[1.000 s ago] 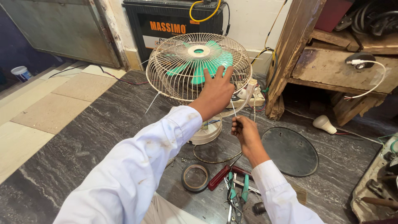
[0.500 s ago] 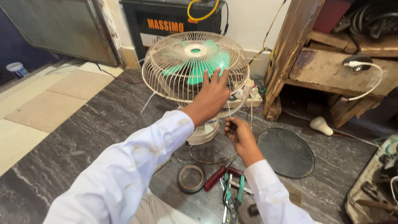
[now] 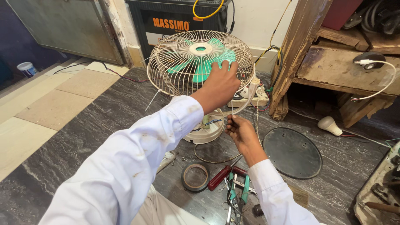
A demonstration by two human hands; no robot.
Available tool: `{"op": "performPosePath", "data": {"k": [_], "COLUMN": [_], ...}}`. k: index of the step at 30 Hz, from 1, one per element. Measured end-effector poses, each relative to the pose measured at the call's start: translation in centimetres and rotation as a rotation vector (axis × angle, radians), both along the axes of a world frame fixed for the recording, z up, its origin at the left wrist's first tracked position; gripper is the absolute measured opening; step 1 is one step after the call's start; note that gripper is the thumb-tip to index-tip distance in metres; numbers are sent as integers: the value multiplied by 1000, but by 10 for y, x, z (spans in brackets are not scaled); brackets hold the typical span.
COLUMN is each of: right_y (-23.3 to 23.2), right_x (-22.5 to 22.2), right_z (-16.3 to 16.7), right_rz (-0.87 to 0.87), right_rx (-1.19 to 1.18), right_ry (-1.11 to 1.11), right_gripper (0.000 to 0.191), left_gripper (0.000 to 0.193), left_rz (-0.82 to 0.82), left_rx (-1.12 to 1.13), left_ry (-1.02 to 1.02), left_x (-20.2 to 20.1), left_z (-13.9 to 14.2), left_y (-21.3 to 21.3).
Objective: The person sits on the floor and secures the front grill of a standing fan to its base using white zip ties. They thread the ties through the grill and base, pull them tight, and trim the excess length.
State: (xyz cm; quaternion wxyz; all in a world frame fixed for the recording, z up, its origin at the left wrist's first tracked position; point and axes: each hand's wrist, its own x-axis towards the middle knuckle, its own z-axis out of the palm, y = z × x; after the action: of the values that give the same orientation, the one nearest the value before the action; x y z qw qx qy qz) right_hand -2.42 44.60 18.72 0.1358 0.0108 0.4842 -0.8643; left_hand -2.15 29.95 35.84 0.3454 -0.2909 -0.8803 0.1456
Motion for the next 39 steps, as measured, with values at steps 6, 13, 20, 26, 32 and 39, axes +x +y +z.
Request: {"op": "performPosePath", "data": {"k": [6, 13, 20, 26, 32, 39], "right_y": [-1, -2, -2, 3, 5, 8], "right_x": [1, -3, -3, 0, 2, 1], "right_z": [2, -2, -4, 3, 6, 5], "right_rz": [8, 3, 19, -11, -38, -71], "right_rx": [-1, 30, 27, 47, 59, 228], "right_ry": [21, 57, 66, 60, 84, 166], "right_gripper": [17, 16, 16, 15, 16, 20], "left_gripper": [22, 14, 10, 10, 5, 5], "left_rz": [143, 84, -7, 33, -89, -288], "left_rx": [-129, -30, 246, 457, 523, 377], "left_ry": [173, 62, 27, -29, -86, -7], "left_x": [-5, -9, -11, -10, -4, -8], "left_z": [-8, -13, -20, -17, -17, -23], "left_y": [11, 6, 0, 9, -4, -7]}}
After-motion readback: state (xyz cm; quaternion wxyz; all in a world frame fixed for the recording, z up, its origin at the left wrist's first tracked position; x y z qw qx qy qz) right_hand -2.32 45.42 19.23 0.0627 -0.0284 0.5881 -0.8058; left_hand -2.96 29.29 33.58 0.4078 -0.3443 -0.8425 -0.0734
